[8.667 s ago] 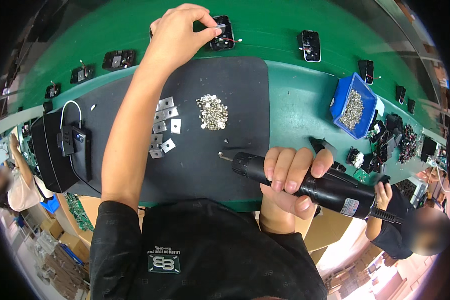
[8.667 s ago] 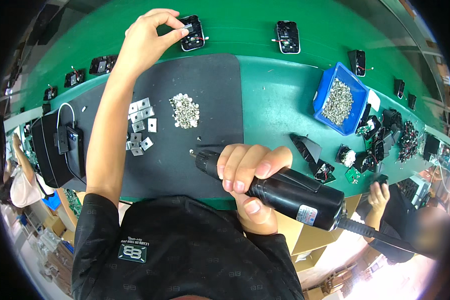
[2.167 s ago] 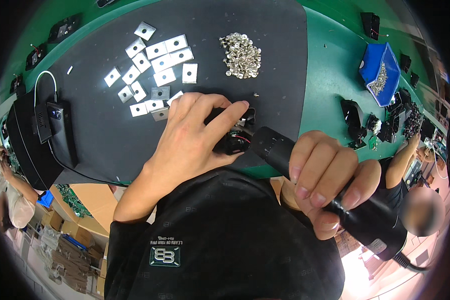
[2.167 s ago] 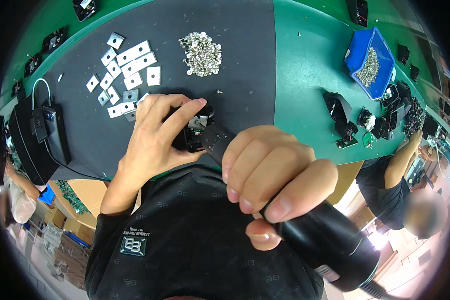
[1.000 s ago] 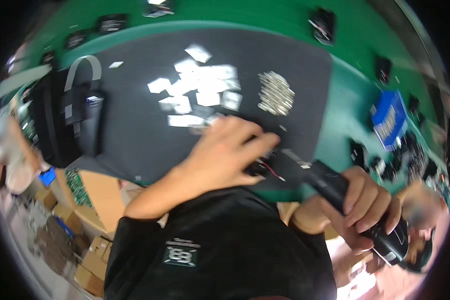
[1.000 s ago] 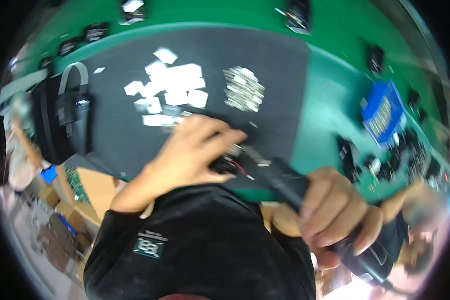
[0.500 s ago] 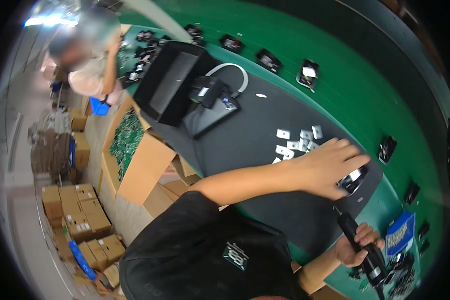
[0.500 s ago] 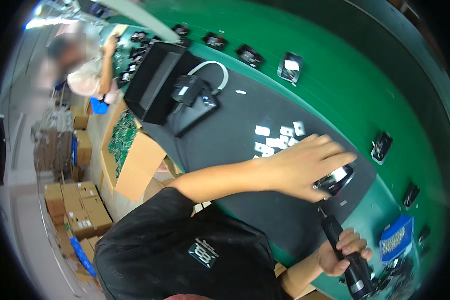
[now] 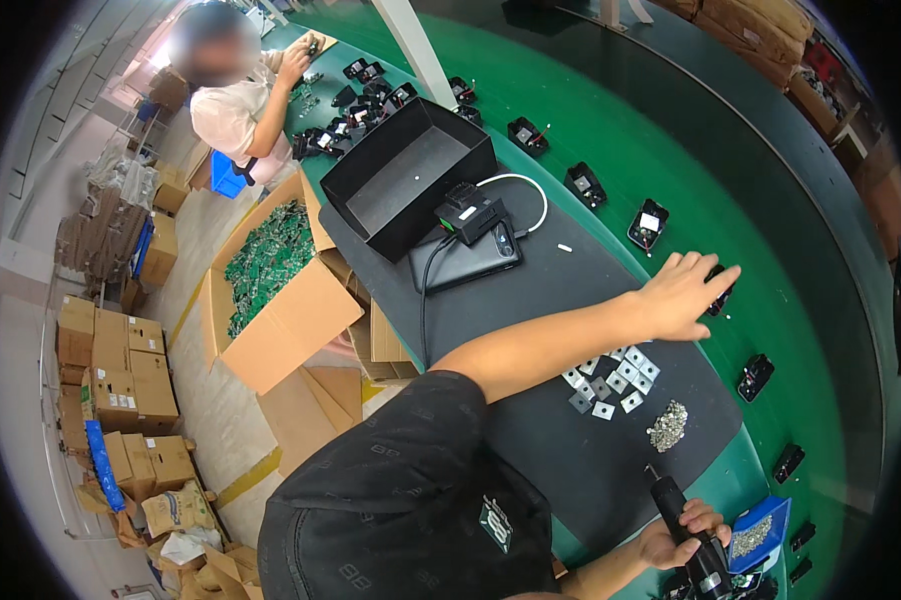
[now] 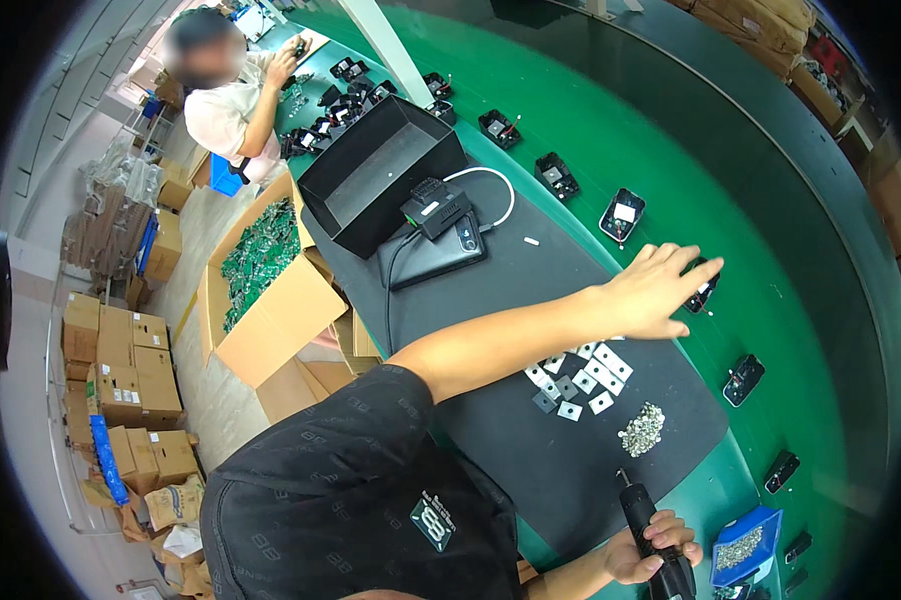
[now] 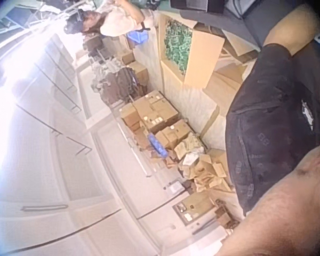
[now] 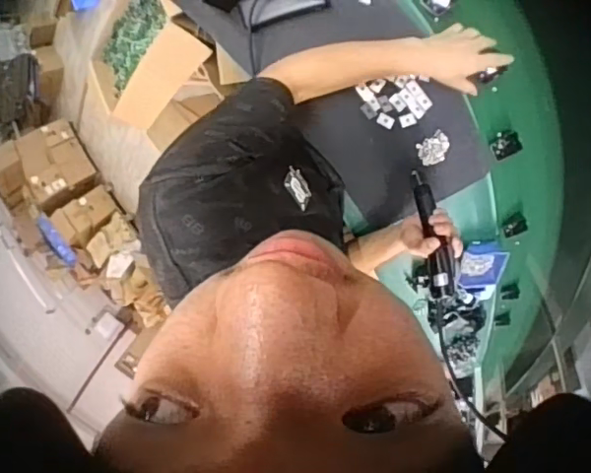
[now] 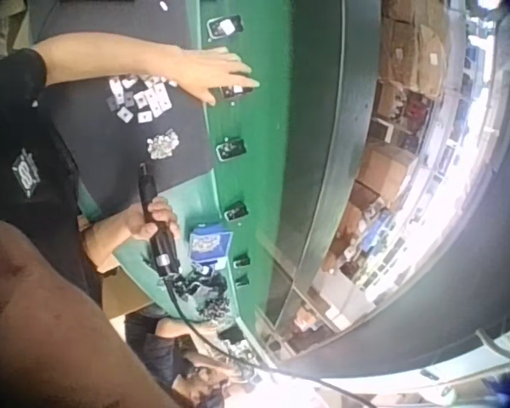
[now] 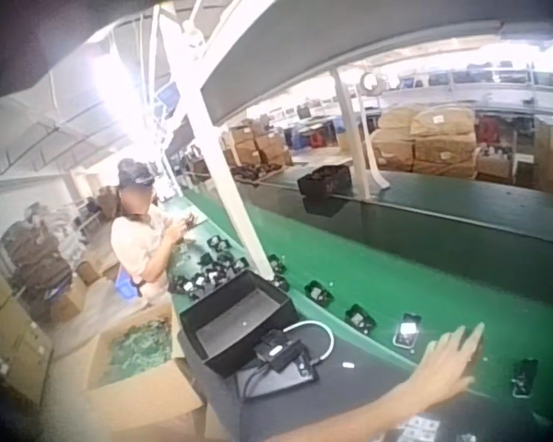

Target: The recorder assembles electronic components by placing small metal parts onto a plastic housing and securing them with an electric screwdriver.

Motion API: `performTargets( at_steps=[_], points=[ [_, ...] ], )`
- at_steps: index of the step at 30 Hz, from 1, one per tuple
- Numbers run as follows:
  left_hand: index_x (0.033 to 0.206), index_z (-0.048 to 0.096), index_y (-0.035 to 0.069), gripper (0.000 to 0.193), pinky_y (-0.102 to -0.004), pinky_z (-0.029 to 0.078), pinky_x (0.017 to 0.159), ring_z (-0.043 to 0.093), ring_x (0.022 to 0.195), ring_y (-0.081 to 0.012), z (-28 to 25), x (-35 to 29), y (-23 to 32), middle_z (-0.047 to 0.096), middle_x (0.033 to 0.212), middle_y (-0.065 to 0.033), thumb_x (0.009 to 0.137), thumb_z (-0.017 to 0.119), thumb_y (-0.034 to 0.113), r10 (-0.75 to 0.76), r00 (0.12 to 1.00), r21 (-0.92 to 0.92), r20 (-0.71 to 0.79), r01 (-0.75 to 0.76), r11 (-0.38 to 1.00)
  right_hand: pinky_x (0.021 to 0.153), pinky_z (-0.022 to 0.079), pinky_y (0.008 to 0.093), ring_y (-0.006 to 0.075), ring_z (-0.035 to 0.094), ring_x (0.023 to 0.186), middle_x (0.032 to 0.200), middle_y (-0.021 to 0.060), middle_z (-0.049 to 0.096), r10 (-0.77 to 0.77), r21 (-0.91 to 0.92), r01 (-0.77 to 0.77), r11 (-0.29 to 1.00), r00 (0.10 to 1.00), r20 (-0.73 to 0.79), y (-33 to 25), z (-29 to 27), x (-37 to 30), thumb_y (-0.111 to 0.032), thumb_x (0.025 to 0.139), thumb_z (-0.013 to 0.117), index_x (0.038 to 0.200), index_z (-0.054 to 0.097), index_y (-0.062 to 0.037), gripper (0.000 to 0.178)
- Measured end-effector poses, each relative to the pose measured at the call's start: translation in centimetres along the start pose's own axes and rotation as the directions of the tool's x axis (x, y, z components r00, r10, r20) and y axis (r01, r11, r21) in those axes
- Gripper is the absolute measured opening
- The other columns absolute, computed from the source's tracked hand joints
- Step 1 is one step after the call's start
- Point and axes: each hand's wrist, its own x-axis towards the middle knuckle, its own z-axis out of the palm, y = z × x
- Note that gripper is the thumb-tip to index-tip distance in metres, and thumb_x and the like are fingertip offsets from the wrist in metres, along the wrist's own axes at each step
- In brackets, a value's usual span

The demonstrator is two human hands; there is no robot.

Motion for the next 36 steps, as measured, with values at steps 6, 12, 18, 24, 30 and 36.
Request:
performTargets(
  at_steps=[6, 12, 18, 24, 30, 36],
  points=[
    [0.133, 0.050, 0.008, 0.066, -0.0469, 0.041, 0.097, 0.046, 0.125, -0.0368, -2.8, -10.2, 1.9, 0.044, 0.139, -0.0204, 0.075, 0.076, 0.026, 0.265, 0.958, -0.150, -0.108, -0.279, 0.949, 0.066, 0.034, 0.0284, 0.0114, 0.043, 0.067, 0.081, 0.0017, 0.043, 0.014, -0.026, -0.014, 1.000, 1.000, -0.008, -0.3, 0.2, 0.4, -0.028, 0.083, 0.067, 0.117, 0.043, -0.0103, 0.046],
    [0.139, 0.048, 0.014, 0.066, -0.0468, 0.031, 0.111, 0.034, 0.139, -0.0321, -2.7, -16.8, 1.9, 0.034, 0.152, -0.0159, 0.079, 0.072, 0.027, 0.178, 0.973, -0.058, 0.149, -0.171, 0.984, 0.070, 0.034, 0.0292, 0.0123, 0.043, 0.071, 0.081, 0.0016, 0.044, 0.030, 0.008, -0.031, 1.000, 0.999, 0.030, -0.5, 0.2, 0.7, -0.027, 0.084, 0.067, 0.119, 0.045, -0.0099, 0.044],
    [0.127, 0.059, 0.016, 0.051, -0.0489, 0.029, 0.112, 0.033, 0.141, -0.0309, -2.2, -16.7, 1.9, 0.034, 0.152, -0.0154, 0.080, 0.072, 0.029, 0.184, 0.974, -0.055, 0.136, -0.178, 0.983, 0.063, 0.036, 0.0277, 0.0115, 0.044, 0.063, 0.079, 0.0017, 0.045, 0.015, -0.067, -0.016, 0.998, 1.000, -0.017, -0.5, 0.7, 0.4, -0.031, 0.083, 0.068, 0.115, 0.043, -0.0108, 0.045],
    [0.115, 0.062, 0.014, 0.043, -0.0477, 0.034, 0.102, 0.042, 0.132, -0.0309, -2.4, -15.9, 2.8, 0.043, 0.142, -0.0142, 0.077, 0.075, 0.027, 0.124, 0.987, -0.063, 0.099, -0.118, 0.991, 0.063, 0.037, 0.0272, 0.0116, 0.045, 0.062, 0.079, 0.0018, 0.047, 0.000, -0.063, -0.001, 0.998, 1.000, -0.011, -0.4, 0.9, 0.2, -0.031, 0.082, 0.068, 0.115, 0.042, -0.0108, 0.046],
    [0.103, 0.061, 0.009, 0.037, -0.0457, 0.036, 0.099, 0.045, 0.127, -0.0307, -2.0, -15.5, 2.9, 0.048, 0.132, -0.0122, 0.073, 0.079, 0.019, 0.128, 0.990, -0.106, 0.057, -0.122, 0.987, 0.071, 0.036, 0.0300, 0.0128, 0.045, 0.071, 0.082, 0.0017, 0.047, 0.025, -0.003, -0.025, 1.000, 0.999, 0.045, -0.5, 0.1, 0.0, -0.028, 0.082, 0.068, 0.117, 0.045, -0.0102, 0.045],
    [0.101, 0.059, 0.008, 0.035, -0.0429, 0.039, 0.093, 0.049, 0.118, -0.0271, -1.6, -15.2, 3.9, 0.054, 0.118, -0.0085, 0.070, 0.076, 0.013, 0.171, 0.985, -0.160, 0.038, -0.163, 0.974, 0.069, 0.036, 0.0298, 0.0126, 0.045, 0.070, 0.081, 0.0018, 0.047, 0.025, -0.010, -0.025, 1.000, 0.999, 0.039, -1.0, 0.1, 0.0, -0.026, 0.081, 0.069, 0.116, 0.045, -0.0100, 0.045]
  ],
)
